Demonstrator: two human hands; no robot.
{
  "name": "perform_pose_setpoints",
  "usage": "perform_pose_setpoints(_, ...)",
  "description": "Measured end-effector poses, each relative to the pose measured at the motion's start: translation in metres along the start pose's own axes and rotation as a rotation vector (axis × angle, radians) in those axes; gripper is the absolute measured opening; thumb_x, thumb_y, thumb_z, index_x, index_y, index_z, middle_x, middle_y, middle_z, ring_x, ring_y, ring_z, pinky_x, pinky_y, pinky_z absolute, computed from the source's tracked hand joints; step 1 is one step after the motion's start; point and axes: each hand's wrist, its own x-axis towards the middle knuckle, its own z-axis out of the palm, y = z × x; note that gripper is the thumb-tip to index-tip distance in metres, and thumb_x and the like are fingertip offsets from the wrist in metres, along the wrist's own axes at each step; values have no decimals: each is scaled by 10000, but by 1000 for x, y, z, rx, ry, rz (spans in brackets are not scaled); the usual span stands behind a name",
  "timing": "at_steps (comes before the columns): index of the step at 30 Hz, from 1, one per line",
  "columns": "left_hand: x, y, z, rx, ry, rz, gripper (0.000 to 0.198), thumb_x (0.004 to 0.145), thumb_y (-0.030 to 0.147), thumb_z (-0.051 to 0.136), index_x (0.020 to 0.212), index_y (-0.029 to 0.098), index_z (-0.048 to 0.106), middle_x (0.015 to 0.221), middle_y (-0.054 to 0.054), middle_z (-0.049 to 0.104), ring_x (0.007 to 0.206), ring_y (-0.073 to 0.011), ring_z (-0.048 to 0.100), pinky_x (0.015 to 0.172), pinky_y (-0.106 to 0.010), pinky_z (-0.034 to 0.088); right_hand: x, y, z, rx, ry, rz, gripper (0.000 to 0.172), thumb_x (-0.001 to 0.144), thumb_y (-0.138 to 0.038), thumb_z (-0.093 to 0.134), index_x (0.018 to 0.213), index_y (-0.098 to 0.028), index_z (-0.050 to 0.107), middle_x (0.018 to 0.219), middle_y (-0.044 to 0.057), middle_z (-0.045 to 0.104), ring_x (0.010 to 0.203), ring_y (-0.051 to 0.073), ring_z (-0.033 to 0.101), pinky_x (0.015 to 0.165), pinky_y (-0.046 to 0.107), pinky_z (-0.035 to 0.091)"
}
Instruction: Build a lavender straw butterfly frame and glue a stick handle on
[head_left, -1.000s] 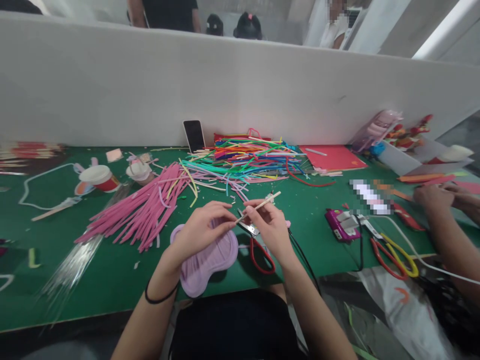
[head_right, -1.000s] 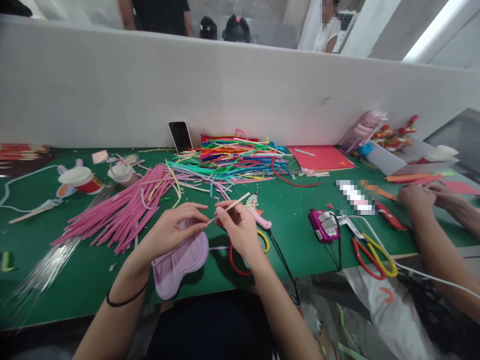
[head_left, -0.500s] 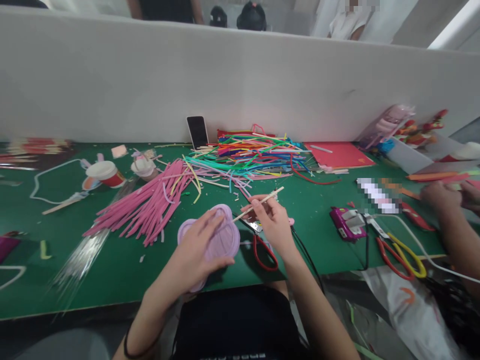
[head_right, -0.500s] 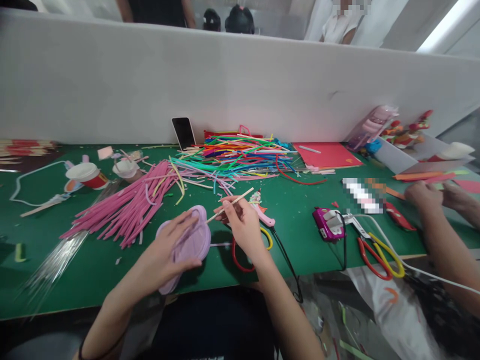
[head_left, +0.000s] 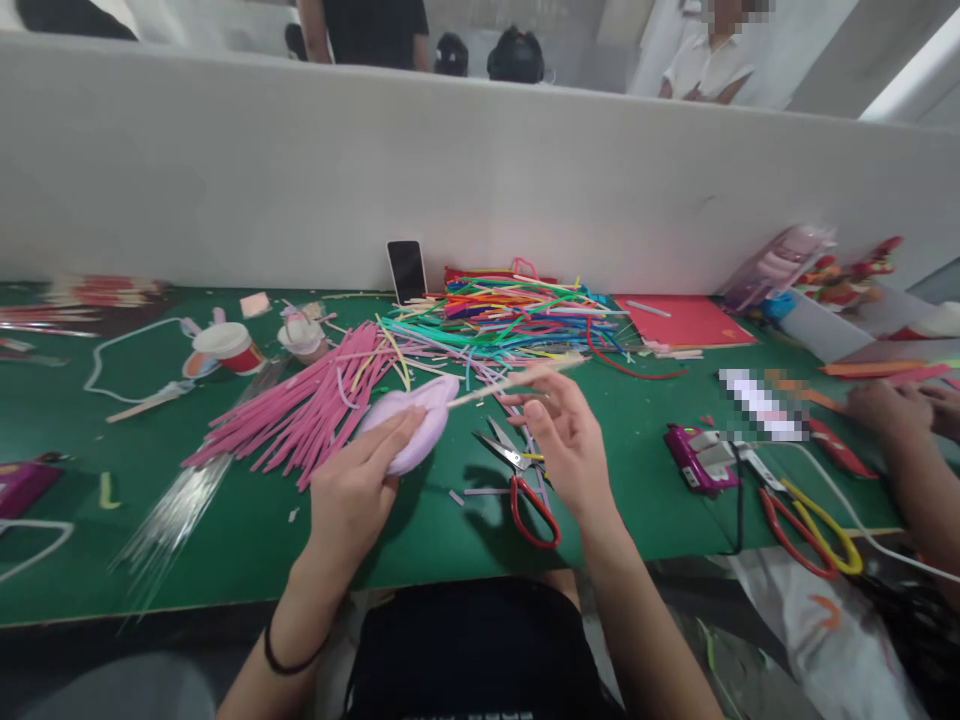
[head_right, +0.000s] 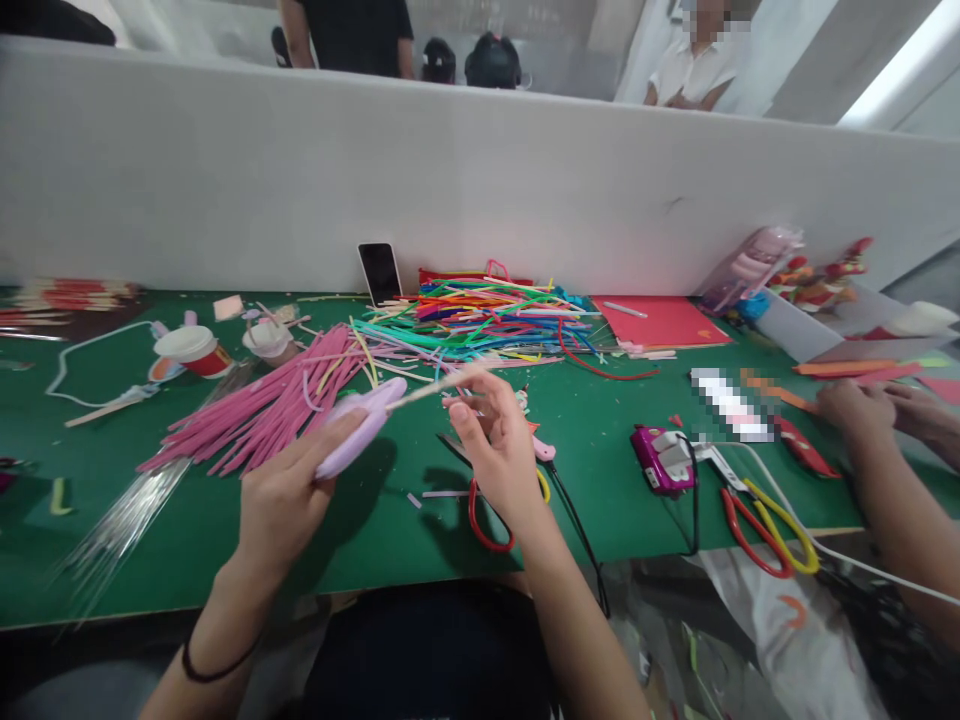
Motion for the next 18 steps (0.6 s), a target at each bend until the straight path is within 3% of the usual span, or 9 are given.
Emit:
perform_pose_setpoints(2, 9, -10, 0, 61, 72, 164, 579, 925, 30, 478, 1426, 312, 545, 1351, -41, 661, 1251, -247, 625, 1053, -384, 506, -3, -3, -9, 26, -103, 39, 458, 901, -437, 658, 1334, -331, 551, 1375, 73, 599, 1132, 228, 665, 904, 384, 585)
perform_pose_setpoints(3, 13, -16, 0, 74, 111, 237, 589, 925, 29, 500, 1438, 317, 531, 1343, -47, 666, 1261, -253, 618, 1057, -399, 503, -5, -3, -16, 53, -240, 94, 496, 894, -412, 674, 1364, -345, 534, 1427, 66, 564, 1184, 228, 643, 940, 386, 573)
perform_pose_setpoints(6, 26, -38, -2, 91, 155, 435, 627, 910, 44, 588, 1461, 325, 492, 1304, -47, 691, 1239, -244, 633, 1055, -396, 510, -12, 6, -39, 157, -876, 366, 621, 850, -334, 743, 1426, -339, 510, 1543, 67, 463, 1349, 247, 538, 1063, 401, 493)
perform_pose_setpoints(7, 30, -45, -4, 104, 145, 499, 619, 905, 54, 609, 1449, 331, 505, 1286, -38, 702, 1229, -237, 640, 1061, -391, 507, -15, 13, -45, 188, -1029, 472, 616, 854, -335, 742, 1427, -323, 517, 1556, 82, 448, 1362, 253, 526, 1068, 407, 485)
perform_pose_setpoints(8, 34, -51, -6, 114, 132, 548, 596, 905, 66, 619, 1425, 343, 528, 1277, -23, 708, 1219, -228, 647, 1064, -388, 504, -16, 20, -49, 224, -1048, 536, 579, 864, -371, 730, 1408, -305, 543, 1527, 102, 487, 1326, 254, 564, 1052, 407, 494)
perform_pose_setpoints(11, 42, -63, -12, 130, 40, 616, 524, 919, 113, 625, 1366, 380, 571, 1296, 17, 698, 1227, -211, 643, 1079, -401, 493, -19, 40, -48, 288, -743, 585, 477, 926, -501, 622, 1319, -230, 614, 1330, 139, 659, 1170, 234, 675, 961, 390, 542)
perform_pose_setpoints(15, 47, -62, -13, 104, -181, 617, 458, 952, 167, 586, 1357, 381, 576, 1344, 22, 667, 1257, -198, 621, 1117, -395, 453, -23, 49, -13, 346, -684, 652, 440, 931, -563, 578, 1122, -176, 662, 1048, 99, 738, 863, 187, 735, 705, 317, 602)
perform_pose_setpoints(18, 50, -57, -10, 35, -264, 612, 426, 965, 166, 561, 1338, 369, 593, 1354, 12, 661, 1259, -193, 619, 1132, -382, 434, -25, 51, 16, 349, -475, 664, 430, 854, -582, 671, 799, -158, 619, 690, -13, 647, 525, 87, 611, 480, 193, 517)
